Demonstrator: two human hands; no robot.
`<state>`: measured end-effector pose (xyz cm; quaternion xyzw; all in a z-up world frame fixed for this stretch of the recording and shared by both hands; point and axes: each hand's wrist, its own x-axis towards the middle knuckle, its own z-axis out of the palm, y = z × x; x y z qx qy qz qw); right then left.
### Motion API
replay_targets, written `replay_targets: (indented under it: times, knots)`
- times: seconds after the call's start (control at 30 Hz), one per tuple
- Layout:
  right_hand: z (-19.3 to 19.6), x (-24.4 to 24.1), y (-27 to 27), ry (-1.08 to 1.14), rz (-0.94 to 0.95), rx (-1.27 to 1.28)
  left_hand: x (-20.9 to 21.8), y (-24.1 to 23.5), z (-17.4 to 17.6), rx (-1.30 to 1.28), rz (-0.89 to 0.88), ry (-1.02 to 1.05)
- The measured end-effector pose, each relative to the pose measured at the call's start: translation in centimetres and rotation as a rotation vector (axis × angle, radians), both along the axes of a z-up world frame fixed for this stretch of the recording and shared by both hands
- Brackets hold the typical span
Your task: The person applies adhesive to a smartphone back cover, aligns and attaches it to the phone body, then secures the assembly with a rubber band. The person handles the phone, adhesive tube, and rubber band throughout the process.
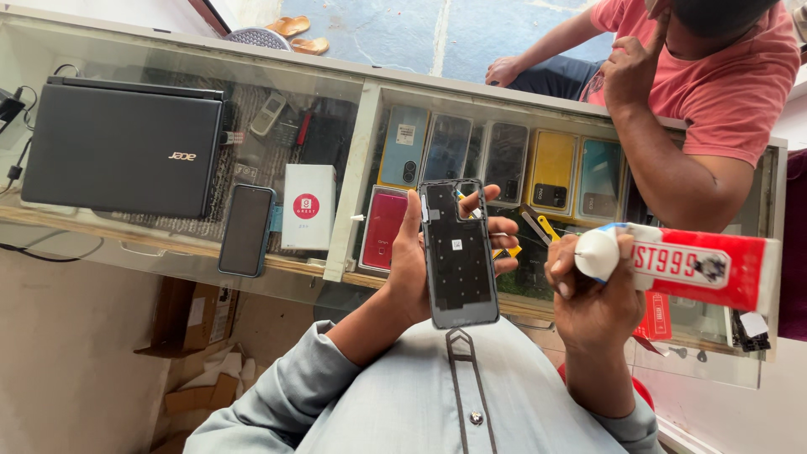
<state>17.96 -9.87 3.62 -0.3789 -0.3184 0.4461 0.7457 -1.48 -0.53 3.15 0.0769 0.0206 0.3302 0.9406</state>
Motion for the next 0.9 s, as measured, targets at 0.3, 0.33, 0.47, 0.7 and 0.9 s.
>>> replay_targets:
  times: [0.3,0.33,0.47,0.7,0.9]
  knots:
    - [-0.3,1.2,-0.1,0.171,0.195,-0.02,0.1,0.5,-1.4,-0.22,0.029,-0.06]
    - [-0.4,1.4,-0.2,0.197,0.196,-0.03,0.0,0.6,-1.6,-0.212,0.033,-0.067]
    - [-0.9,2.2,-0.1,0.298,0.2,-0.062,-0.5,1.0,-1.9,-0.181,0.037,-0.114]
    - [-1.6,3.0,-0.5,0.427,0.265,-0.069,-1.3,0.9,-2.7,-0.226,0.031,-0.185]
    - [-2.8,6.5,-2.1,0.628,0.176,-0.023,-2.5,1.5,-4.3,-0.193,0.133,-0.058]
